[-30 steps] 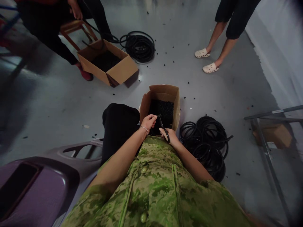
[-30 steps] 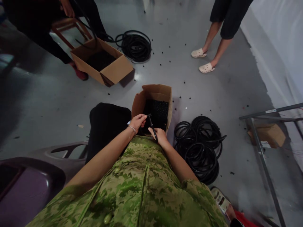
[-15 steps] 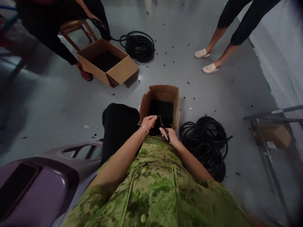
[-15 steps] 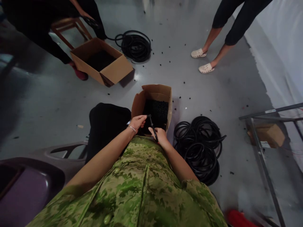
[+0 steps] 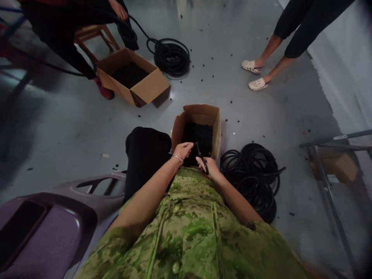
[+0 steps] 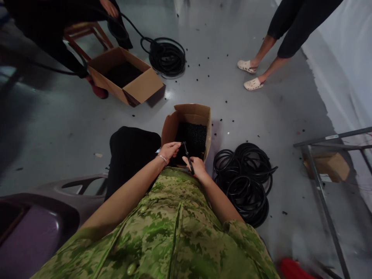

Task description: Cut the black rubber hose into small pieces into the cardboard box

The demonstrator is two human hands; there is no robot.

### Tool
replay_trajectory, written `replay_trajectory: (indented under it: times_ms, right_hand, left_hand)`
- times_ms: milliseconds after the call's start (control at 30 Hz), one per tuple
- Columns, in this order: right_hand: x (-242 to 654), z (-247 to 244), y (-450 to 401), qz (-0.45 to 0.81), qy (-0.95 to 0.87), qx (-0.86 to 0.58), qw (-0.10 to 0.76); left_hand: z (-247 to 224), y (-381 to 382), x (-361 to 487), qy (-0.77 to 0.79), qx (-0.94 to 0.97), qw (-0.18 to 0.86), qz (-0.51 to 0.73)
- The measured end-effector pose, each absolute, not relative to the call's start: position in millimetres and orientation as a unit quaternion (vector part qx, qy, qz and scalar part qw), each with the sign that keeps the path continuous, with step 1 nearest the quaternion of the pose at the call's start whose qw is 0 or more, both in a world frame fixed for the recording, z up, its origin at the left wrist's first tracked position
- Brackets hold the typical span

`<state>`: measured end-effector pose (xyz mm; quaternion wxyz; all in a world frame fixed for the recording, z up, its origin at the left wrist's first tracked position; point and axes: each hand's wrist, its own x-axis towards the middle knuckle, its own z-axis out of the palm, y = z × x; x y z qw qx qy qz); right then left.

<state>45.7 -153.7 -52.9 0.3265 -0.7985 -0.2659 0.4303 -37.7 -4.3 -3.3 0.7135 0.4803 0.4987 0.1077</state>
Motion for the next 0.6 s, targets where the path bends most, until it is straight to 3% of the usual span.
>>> replay_trajectory:
  times_ms: [600]
  right_hand:
    - [33,-35,-153,0.314,-0.322,-0.843,0.296]
  left_hand:
    - [-4,-4,-36,0.515,0.484,0.701,0.094]
